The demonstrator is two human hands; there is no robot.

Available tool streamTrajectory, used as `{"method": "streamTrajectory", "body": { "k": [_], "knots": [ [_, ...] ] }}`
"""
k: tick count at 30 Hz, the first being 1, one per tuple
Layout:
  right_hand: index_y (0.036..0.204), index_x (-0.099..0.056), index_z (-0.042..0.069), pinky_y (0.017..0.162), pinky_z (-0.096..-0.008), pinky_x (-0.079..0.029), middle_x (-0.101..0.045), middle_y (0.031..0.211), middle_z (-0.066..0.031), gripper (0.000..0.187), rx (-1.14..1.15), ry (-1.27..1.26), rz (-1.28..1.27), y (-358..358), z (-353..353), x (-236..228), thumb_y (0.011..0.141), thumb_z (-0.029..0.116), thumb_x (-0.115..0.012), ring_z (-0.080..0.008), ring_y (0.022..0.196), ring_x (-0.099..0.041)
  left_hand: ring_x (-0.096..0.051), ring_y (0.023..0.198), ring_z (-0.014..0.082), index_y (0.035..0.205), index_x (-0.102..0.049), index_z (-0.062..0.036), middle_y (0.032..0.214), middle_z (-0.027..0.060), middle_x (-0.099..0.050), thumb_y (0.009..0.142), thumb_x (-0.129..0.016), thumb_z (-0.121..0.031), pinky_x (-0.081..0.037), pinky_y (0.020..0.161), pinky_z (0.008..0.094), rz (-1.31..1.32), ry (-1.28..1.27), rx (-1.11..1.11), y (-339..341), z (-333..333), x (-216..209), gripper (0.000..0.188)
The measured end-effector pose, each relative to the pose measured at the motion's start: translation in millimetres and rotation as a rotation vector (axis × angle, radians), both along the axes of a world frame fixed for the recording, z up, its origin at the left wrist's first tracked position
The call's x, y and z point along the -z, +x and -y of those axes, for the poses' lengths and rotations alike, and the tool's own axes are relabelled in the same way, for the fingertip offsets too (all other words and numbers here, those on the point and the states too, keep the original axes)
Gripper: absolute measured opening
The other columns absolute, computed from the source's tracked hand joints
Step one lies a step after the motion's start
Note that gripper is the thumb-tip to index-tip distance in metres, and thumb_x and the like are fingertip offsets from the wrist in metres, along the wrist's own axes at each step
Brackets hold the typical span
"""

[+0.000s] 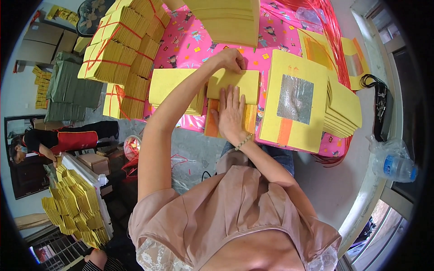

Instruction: The recorder is folding and stacking yellow paper packets with a gold/silver foil center on a table.

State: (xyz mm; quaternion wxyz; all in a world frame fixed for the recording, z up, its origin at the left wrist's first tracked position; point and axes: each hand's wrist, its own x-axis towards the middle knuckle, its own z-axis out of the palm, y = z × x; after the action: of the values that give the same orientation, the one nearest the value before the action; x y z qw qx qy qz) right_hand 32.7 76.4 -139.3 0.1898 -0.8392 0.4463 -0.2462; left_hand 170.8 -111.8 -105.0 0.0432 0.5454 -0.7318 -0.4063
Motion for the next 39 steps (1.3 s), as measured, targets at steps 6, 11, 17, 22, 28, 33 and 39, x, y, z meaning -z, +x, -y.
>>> {"method": "streamTrajectory", "body": {
  "k": [6, 11, 17, 22, 28, 33, 39],
  "knots": [
    [0.15, -0.033, 0.008, 0.113, -0.0609, -0.011, -0.022, 0.153, -0.0288, 0.065, -0.061, -0.075, -0.102, -5, -1, 0, 0.094, 0.037, -0.053, -0.0481, 0.143, -0.011, -0.066, 0.073, 0.0115, 0.09, -0.076, -0.0083, 0.08, 0.0029, -0.072, 0.07, -0.079, -0.018, -0.053, 0.069, 0.0269, 0.023, -0.021, 0.016, -1, 0, 1, 0.023],
    [0.149, -0.034, 0.01, 0.113, -0.0613, -0.012, -0.021, 0.153, -0.0296, 0.064, -0.108, -0.07, -0.163, -9, 1, -8, 0.095, 0.038, -0.052, -0.0496, 0.143, -0.01, -0.066, 0.073, 0.012, 0.089, -0.076, -0.0084, 0.079, 0.0034, -0.072, 0.069, -0.079, -0.016, -0.053, 0.069, 0.0279, 0.034, -0.027, 0.03, -3, 0, -4, 0.022],
    [0.146, -0.027, -0.01, 0.117, -0.0548, -0.007, -0.016, 0.151, -0.0373, 0.081, -0.028, 0.021, -0.073, -18, -6, -7, 0.09, 0.041, -0.057, -0.0504, 0.144, -0.007, -0.065, 0.072, 0.0121, 0.088, -0.076, -0.0074, 0.077, 0.0034, -0.071, 0.067, -0.079, -0.013, -0.052, 0.068, 0.0285, 0.059, -0.074, 0.061, -5, 0, -5, 0.022],
    [0.145, -0.021, -0.014, 0.117, -0.054, -0.011, -0.016, 0.149, -0.0405, 0.086, 0.015, 0.083, -0.257, -37, -13, -29, 0.092, 0.043, -0.058, -0.0512, 0.143, -0.012, -0.065, 0.071, 0.0118, 0.088, -0.076, -0.0078, 0.077, 0.0029, -0.071, 0.068, -0.078, -0.013, -0.053, 0.068, 0.0282, 0.079, -0.06, 0.043, -2, 2, 2, 0.021],
    [0.145, -0.023, -0.013, 0.117, -0.0552, -0.011, -0.016, 0.15, -0.0394, 0.085, 0.039, 0.061, -0.295, -33, -14, -21, 0.092, 0.045, -0.056, -0.0494, 0.143, -0.012, -0.066, 0.074, 0.0122, 0.088, -0.076, -0.0083, 0.08, 0.0031, -0.072, 0.069, -0.079, -0.015, -0.053, 0.07, 0.0275, -0.016, -0.043, 0.028, 0, 1, 2, 0.021],
    [0.147, -0.027, -0.007, 0.116, -0.058, -0.012, -0.021, 0.151, -0.0334, 0.081, -0.113, 0.005, -0.221, -13, -2, -16, 0.091, 0.045, -0.056, -0.0456, 0.144, -0.016, -0.067, 0.075, 0.0133, 0.09, -0.076, -0.0078, 0.082, 0.0039, -0.072, 0.068, -0.08, -0.016, -0.054, 0.071, 0.0284, 0.031, -0.025, 0.026, 0, 0, -3, 0.023],
    [0.147, -0.031, -0.002, 0.114, -0.0595, -0.015, -0.027, 0.151, -0.0299, 0.078, -0.23, -0.076, -0.121, -12, 5, -8, 0.089, 0.044, -0.057, -0.0445, 0.142, -0.02, -0.067, 0.076, 0.0142, 0.09, -0.075, -0.007, 0.082, 0.0045, -0.072, 0.068, -0.08, -0.015, -0.053, 0.071, 0.0289, 0.065, -0.051, 0.043, -4, 1, -8, 0.024]
  ]
}}
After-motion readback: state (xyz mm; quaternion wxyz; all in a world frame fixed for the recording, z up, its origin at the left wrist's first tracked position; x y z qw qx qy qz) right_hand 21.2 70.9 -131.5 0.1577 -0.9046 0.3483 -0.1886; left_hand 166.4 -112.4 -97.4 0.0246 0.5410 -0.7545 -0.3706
